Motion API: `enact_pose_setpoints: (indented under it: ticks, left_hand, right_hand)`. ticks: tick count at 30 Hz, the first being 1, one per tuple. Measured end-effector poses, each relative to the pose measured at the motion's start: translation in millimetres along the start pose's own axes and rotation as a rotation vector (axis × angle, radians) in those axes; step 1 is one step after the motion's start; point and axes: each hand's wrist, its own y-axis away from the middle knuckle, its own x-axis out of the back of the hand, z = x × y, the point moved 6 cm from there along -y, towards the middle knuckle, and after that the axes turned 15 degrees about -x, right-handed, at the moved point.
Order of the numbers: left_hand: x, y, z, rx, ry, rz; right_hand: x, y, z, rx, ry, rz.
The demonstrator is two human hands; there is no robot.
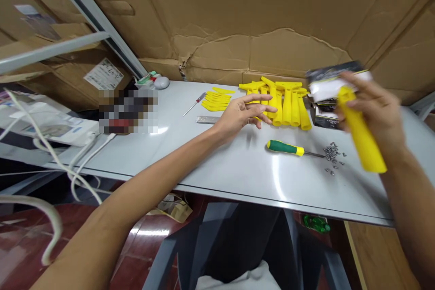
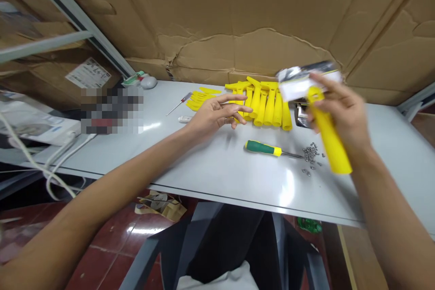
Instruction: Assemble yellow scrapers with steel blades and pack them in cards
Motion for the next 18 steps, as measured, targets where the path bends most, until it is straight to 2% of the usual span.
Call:
enact_pose_setpoints:
  ticks: [2, 3, 4, 5, 7, 9, 11, 14, 18]
  left_hand:
    - [4.9, -1, -1, 0.020, -0.036, 0.038]
    - [6.7, -1, -2, 0.038, -0.052, 0.054]
    - [7.8, -1, -5, 0.059, -0.066, 0.066]
    - [8.1, -1, -7, 0.081, -0.078, 0.072]
    - [7.1, 0, -13, 0.118, -0.103, 0.070]
    - [5.2, 1, -16, 0.137, -0.126, 0.058]
    - [4.0, 2, -18, 0.143, -0.142, 0.046]
    - [4.4, 1, -18, 0.142, -0.148, 0.034]
    - [7.1, 1, -16, 0.121, -0.168, 0.031]
  right_hand:
    - [71, -22, -4, 0.200, 0.003, 0.392]
    - [103, -32, 3, 0.188, 0.022, 0.540]
    - [132, -41, 14, 0.104, 0.061, 0.662]
    - [155, -50, 30, -0.043, 0.121, 0.719]
    - [181, -60, 56, -0.208, 0.185, 0.721]
    - [187, -64, 80, -0.324, 0.250, 0.692]
    - [181, -68, 96, -0.393, 0.347, 0.664]
    - [173, -81, 107, -0.397, 0.576, 0.659]
    - [173, -106, 115, -0.352, 0.939, 0.600]
